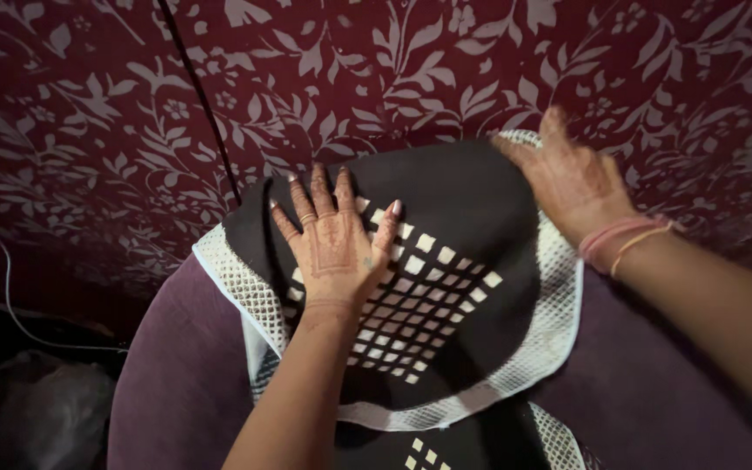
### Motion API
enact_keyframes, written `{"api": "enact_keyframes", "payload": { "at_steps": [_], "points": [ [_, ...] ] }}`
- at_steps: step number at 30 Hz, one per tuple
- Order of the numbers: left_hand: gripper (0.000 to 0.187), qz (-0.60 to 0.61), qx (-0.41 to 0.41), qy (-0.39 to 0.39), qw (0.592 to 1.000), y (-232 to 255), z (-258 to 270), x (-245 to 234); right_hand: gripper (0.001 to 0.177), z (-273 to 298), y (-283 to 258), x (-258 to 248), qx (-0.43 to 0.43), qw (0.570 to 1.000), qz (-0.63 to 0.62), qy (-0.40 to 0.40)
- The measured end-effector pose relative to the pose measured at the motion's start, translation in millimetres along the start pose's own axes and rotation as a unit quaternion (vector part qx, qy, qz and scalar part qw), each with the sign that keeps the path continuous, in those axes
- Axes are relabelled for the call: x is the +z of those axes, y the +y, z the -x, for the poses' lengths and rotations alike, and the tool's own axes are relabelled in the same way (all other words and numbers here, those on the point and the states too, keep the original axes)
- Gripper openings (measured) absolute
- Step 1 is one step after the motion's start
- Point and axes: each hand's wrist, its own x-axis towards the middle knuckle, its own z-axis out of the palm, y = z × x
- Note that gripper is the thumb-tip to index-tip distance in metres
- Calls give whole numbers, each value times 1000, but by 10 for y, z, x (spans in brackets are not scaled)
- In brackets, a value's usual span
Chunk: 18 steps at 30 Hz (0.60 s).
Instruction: The person folds a black and white patterned seat cushion and a maroon patterned fabric cover by hand.
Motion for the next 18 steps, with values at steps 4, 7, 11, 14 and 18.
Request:
{"api": "enact_keyframes", "payload": {
  "at_steps": [4,7,11,14,18],
  "points": [
    [80,-1,30,-17,999,73,-133,11,78,-97,265,-1,20,998,49,17],
    [77,22,24,-31,999,96,-217,19,74,-106,399,150,40,994,32,-101],
    [75,22,41,-10,999,73,-230,5,80,-48,347,336,33,995,43,-85],
    [75,23,53,-2,998,62,-255,-6,59,-14,261,243,108,989,1,-104],
    [71,46,51,-12,998,44,-318,-58,49,-146,-22,167,26,988,-153,4]
  ]
}}
